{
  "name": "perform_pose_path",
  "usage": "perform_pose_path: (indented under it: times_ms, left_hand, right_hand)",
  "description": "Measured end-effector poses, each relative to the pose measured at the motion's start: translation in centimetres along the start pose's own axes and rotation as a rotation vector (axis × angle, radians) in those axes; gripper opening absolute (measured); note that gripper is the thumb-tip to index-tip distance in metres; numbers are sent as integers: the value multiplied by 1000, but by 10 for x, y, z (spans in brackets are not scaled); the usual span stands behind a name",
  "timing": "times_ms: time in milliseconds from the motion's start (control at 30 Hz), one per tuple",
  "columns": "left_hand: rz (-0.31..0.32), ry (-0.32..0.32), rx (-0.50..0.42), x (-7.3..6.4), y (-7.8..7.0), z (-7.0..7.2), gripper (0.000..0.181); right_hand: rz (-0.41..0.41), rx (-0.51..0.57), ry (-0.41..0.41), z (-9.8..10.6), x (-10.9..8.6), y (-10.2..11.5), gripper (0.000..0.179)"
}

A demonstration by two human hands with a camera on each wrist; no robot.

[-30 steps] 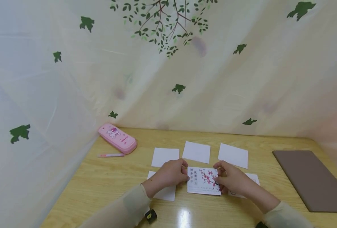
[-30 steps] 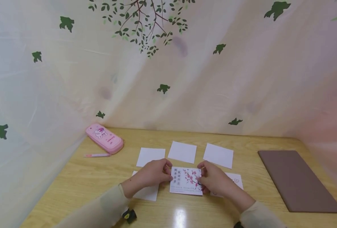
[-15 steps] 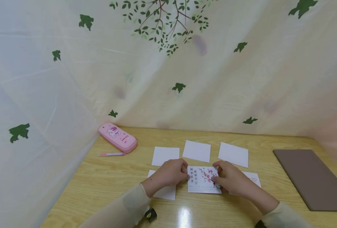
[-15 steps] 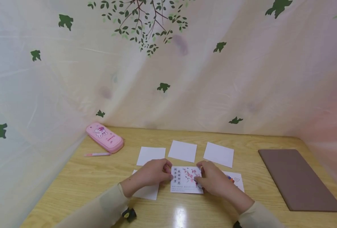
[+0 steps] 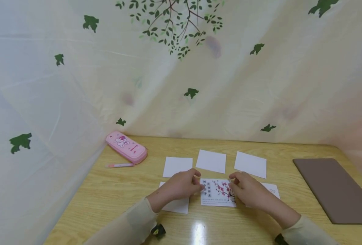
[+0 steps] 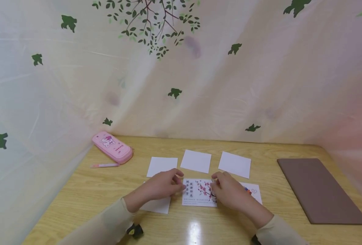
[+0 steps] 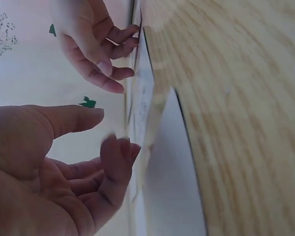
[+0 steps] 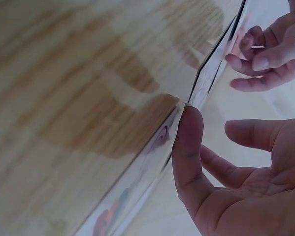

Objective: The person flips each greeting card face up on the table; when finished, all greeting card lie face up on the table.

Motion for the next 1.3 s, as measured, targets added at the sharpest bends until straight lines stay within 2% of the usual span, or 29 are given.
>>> perform_pose_path:
  times_ms: [133,267,400,500,600,767,933,1300]
  left_hand:
    - [-65,-27,63,-11,-4,9,49]
    - [-88,-69,160,-21,1,22,48]
    - [-53,-84,260,-29,17,30,51]
    - [-9,-63,323,-36,32,32,57]
    - [20,-49,359,-43,44,32,64]
    - [54,-43,366,-51,61,36,73]
    - [70,-10,346,-57,78,37,81]
    - [-7,59,347,-59,96,38,98]
  right_hand:
    - [1,12,10,-3,1,8,45]
    - [19,34,29,-13,5,24,44]
    - [25,70,67,-30,11,36,42]
    - [35,93,93,-44,16,43,42]
    - [81,101,121,-57,21,51,45]
    - [168,89,160,-77,26,65,47]
    - [176,90,192,-91,30,71,50]
    - [145,-29,185,-102,38,76,61]
Point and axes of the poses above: each hand's wrist, its own x-axis towards the middle knuckle, its own z-axis out of the back of the hand, y = z × x, the point moved 10 cm from there along x, towards the middle knuckle, and after that the axes turned 14 degrees about x, right-handed, at the moved point
